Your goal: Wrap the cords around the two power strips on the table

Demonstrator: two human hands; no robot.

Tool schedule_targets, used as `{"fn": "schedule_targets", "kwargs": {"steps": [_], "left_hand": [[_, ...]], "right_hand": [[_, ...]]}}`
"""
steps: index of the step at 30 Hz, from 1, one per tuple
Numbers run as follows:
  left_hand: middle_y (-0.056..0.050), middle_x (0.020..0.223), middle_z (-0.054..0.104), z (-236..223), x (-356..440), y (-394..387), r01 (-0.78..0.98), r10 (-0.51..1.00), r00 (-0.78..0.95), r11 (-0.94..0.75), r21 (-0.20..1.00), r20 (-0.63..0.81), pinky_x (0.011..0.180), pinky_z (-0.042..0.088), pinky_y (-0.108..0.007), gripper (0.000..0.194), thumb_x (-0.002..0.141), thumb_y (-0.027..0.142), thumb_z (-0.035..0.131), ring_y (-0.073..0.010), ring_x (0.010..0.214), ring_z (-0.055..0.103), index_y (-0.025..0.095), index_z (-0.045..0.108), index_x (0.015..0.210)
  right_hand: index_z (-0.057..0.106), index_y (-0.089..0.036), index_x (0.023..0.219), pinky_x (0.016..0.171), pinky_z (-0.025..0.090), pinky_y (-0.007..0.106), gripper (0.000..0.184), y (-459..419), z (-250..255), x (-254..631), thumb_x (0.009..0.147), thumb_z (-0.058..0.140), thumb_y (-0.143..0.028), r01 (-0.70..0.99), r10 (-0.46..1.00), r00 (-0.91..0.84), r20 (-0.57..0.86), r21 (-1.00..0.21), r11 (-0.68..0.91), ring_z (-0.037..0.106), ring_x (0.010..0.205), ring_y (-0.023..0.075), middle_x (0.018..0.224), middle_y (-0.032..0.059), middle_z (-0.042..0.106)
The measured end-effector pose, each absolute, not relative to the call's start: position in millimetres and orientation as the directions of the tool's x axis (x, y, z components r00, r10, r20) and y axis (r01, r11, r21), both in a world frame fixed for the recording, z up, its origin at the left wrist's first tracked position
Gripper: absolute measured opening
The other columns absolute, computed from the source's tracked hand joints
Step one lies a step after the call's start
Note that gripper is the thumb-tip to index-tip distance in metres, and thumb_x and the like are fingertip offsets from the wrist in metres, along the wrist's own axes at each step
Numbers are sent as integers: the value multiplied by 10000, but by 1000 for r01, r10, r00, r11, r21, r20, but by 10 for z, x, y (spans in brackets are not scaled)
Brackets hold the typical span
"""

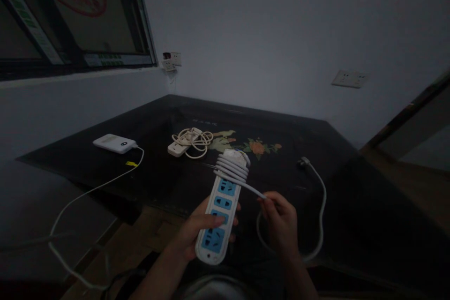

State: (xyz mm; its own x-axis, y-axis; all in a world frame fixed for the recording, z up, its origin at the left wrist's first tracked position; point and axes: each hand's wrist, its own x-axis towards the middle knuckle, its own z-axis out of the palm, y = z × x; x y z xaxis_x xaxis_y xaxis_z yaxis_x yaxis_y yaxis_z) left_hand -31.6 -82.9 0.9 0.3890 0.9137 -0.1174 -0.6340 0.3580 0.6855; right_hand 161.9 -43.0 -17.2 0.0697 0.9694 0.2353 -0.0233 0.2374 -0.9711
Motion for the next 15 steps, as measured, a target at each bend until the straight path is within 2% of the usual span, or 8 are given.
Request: {"fn": "schedule_targets", "kwargs": {"steps": [1,3,5,6,10,15], "left_hand": [[-106,1036,653,29,-318,-830,-637,931,356,308,706,-85,597,549,-299,595,678,175,723,-194,794,626,196,487,1224],[-105,1069,658,77,-316,-839,-629,960,280,204,750,-27,616,555,-331,816,730,191,714,-206,781,654,297,237,1383],[-109,1083,666,122,-307,-853,-603,974,228,139,785,3,641,557,-361,967,757,201,710,-230,781,682,370,21,1414],[-114,1089,668,140,-300,-860,-590,977,213,125,798,4,649,557,-368,994,770,211,705,-242,785,691,387,-33,1411],[-137,1121,661,163,-260,-873,-569,982,187,110,815,-2,624,559,-370,1004,789,264,698,-265,778,702,405,-71,1420],[-117,1032,687,163,-235,-875,-513,994,109,43,857,15,645,563,-362,952,785,272,698,-257,777,695,343,39,1469]], "right_hand": [[667,-167,696,447,316,217,248,-404,-160,1597,769,650,-404,-26,970,51,239,-970,241,419,480,100,520,-19,496],[668,-166,697,456,322,218,257,-350,-142,1566,774,644,-410,-36,969,15,245,-969,246,423,484,101,519,-20,494],[664,-165,689,459,319,217,267,-303,-128,1549,778,640,-415,-39,969,-7,247,-968,247,419,484,98,521,-20,495],[663,-164,686,459,316,217,270,-285,-121,1546,781,637,-416,-36,969,-8,246,-969,246,414,483,97,519,-22,491],[658,-165,681,458,309,221,282,-246,-105,1556,786,633,-425,-20,970,1,243,-970,243,392,476,96,501,-31,461],[656,-164,693,464,310,222,283,-229,-156,1589,776,652,-435,-57,974,22,225,-973,226,410,492,101,533,-20,493]]}}
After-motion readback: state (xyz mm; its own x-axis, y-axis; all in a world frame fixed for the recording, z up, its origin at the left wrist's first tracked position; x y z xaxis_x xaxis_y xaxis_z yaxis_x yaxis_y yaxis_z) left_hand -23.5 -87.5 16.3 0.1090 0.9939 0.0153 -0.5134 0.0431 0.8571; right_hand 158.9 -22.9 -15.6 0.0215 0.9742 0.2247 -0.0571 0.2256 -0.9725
